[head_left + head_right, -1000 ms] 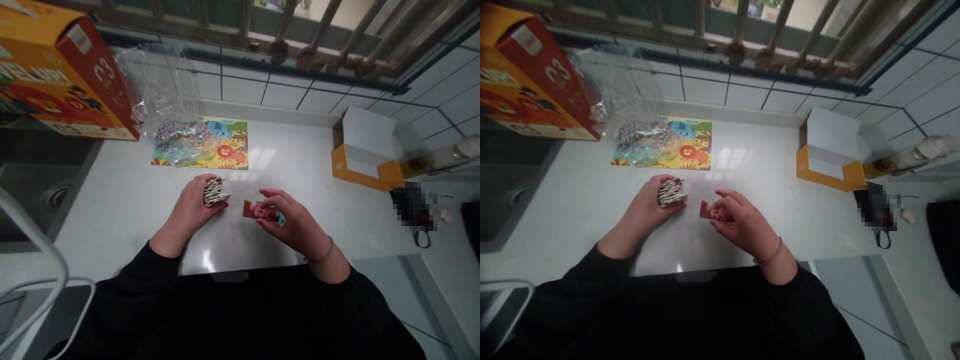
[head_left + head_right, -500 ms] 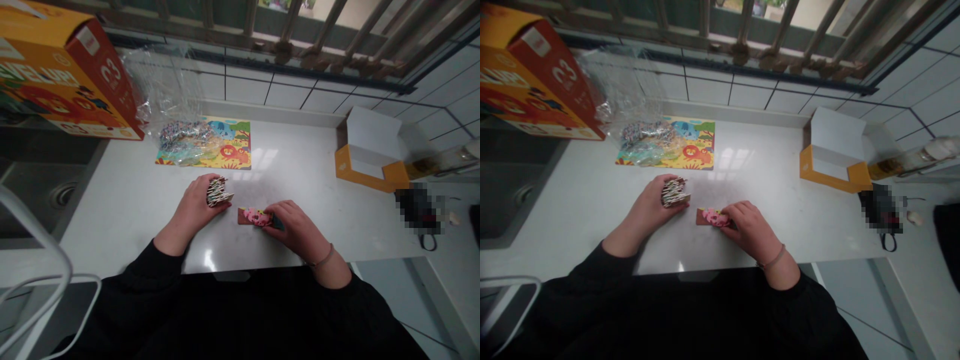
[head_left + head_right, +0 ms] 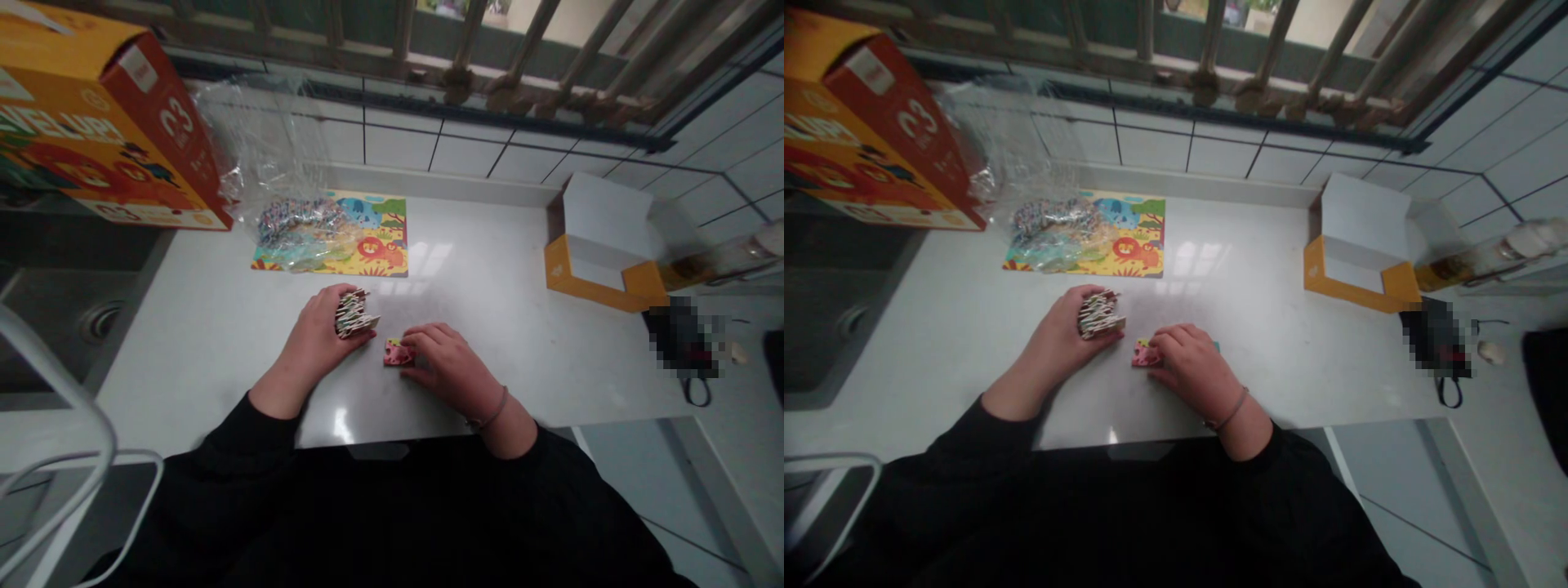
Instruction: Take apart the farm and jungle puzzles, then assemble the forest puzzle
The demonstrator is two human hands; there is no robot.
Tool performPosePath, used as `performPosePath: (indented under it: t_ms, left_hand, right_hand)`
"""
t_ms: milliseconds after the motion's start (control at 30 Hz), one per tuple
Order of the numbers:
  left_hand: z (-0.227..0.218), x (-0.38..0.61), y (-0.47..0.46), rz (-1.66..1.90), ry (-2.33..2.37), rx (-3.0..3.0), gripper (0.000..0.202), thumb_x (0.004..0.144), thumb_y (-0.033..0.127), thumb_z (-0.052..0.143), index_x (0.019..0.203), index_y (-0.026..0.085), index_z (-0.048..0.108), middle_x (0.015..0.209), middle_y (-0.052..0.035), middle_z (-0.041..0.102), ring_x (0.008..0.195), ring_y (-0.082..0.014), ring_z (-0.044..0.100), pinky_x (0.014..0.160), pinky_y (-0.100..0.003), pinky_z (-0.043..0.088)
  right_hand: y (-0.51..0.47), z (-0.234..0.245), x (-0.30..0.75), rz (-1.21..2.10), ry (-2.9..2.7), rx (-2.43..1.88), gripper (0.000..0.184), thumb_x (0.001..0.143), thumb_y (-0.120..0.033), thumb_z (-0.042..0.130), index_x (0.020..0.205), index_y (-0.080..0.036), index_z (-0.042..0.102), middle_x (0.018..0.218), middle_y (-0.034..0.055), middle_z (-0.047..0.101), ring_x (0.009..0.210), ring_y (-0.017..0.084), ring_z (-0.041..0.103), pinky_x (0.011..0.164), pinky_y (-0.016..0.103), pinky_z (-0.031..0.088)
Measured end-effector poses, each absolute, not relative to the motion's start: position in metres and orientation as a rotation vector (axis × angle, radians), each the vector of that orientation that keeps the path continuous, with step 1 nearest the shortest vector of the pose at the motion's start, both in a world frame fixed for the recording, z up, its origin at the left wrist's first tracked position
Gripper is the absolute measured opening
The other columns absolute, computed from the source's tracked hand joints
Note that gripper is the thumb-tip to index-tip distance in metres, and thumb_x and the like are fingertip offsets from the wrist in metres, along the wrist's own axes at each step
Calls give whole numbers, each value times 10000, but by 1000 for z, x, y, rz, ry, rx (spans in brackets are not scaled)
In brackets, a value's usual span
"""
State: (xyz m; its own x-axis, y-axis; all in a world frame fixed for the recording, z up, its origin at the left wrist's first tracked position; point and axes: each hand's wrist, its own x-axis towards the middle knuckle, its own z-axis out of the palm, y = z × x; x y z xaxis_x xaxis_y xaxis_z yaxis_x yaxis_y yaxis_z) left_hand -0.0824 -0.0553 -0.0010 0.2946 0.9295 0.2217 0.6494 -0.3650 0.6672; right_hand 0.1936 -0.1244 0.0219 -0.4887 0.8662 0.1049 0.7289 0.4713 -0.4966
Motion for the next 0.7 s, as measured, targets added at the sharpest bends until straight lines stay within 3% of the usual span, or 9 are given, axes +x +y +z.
performPosePath:
  t_ms: [100,333,500,700]
  left_hand:
    - [-2,-83,-55,826,1403,2126,697,840,410,957,1405,255,579,1359,-126,730,1251,-367,718,1111,-553,577]
    - [-1,-83,-56,790,1374,2115,811,769,478,1022,1418,264,585,1391,-127,732,1283,-380,721,1123,-548,574]
    - [-2,-83,-55,737,1296,2127,879,711,467,1059,1427,278,586,1422,-130,735,1307,-398,720,1150,-575,558]
    - [-2,-82,-56,733,1325,2116,805,770,495,1015,1422,279,596,1412,-131,737,1309,-392,721,1140,-572,565]
  right_hand:
    - [-124,22,190,555,-2408,-1394,205,1001,-216,821,1159,-206,692,1186,129,781,1139,330,687,1016,496,577]
    - [-124,24,191,559,-2361,-1391,255,941,-145,788,1140,-226,649,1134,110,730,1067,302,661,944,435,562]
    - [-119,24,189,603,-2348,-1366,245,984,-226,829,1172,-229,671,1187,121,754,1105,314,697,980,480,597]
    - [-126,32,230,509,-2232,-1459,408,948,-274,893,1298,-265,683,1368,151,736,1282,372,700,1097,588,605]
